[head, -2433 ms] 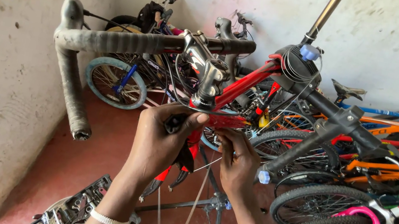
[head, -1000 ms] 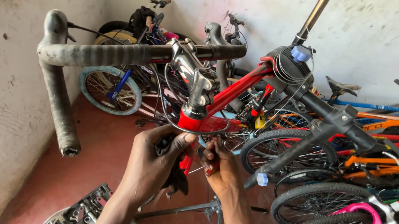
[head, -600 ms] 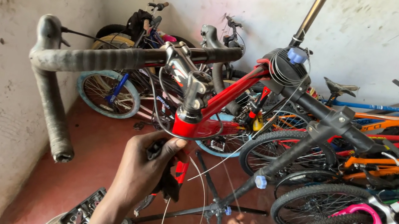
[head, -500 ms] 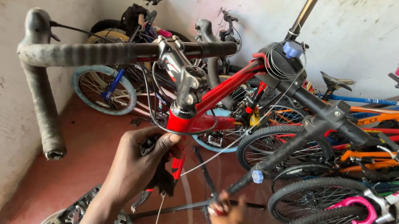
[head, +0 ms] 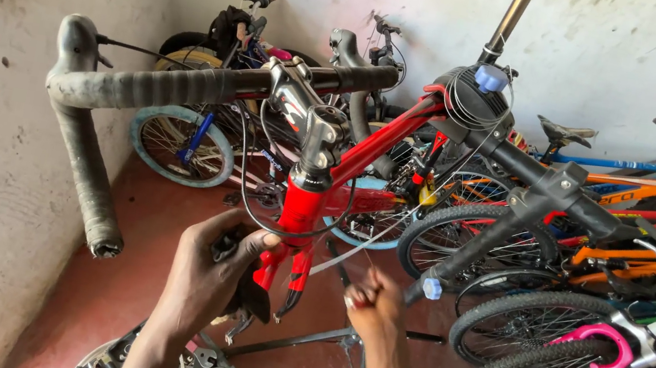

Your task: Threading and adjusting a bicycle cable through the frame and housing

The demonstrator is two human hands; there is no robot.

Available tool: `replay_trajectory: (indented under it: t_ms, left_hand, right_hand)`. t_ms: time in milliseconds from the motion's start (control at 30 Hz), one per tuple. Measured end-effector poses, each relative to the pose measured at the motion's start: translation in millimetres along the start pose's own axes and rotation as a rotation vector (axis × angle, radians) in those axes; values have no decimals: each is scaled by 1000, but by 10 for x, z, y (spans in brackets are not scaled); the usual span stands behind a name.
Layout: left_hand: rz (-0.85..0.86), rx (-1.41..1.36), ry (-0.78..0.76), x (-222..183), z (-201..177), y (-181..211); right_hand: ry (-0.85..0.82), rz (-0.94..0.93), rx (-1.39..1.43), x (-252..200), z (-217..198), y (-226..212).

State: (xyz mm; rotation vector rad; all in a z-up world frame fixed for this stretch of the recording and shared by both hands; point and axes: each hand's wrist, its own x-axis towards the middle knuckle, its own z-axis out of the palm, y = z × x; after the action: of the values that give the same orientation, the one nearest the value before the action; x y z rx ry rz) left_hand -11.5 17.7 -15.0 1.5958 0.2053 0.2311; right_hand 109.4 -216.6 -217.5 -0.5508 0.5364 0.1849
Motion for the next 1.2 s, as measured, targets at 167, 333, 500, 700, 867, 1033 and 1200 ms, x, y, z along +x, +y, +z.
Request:
replay_trajectory:
  t_ms: [167, 333, 500, 700, 867, 1033, 1200]
  left_hand:
    - [75, 88, 95, 260, -131, -526]
    - [-133, 92, 159, 482, -160, -951]
    - [-318, -38, -133, 797, -16, -1692]
    - [-411, -192, -326, 713, 124, -1777]
    - [-446, -48, -306, 737, 111, -2229]
    - [-546, 40, -427, 682, 124, -2292]
    - [-222, 63, -589, 923, 126, -2979]
  right_hand:
    - [331, 4, 106, 501, -1720, -56]
    - [617, 55, 215, 562, -2656, -59]
    - [463, 101, 99, 555, -2802, 4]
    - [474, 116, 142, 367, -2635, 94]
    - [459, -2, 128, 25, -2213, 80]
    - [322, -52, 113, -202, -1887, -24]
    - [259, -42, 104, -348, -1668, -48]
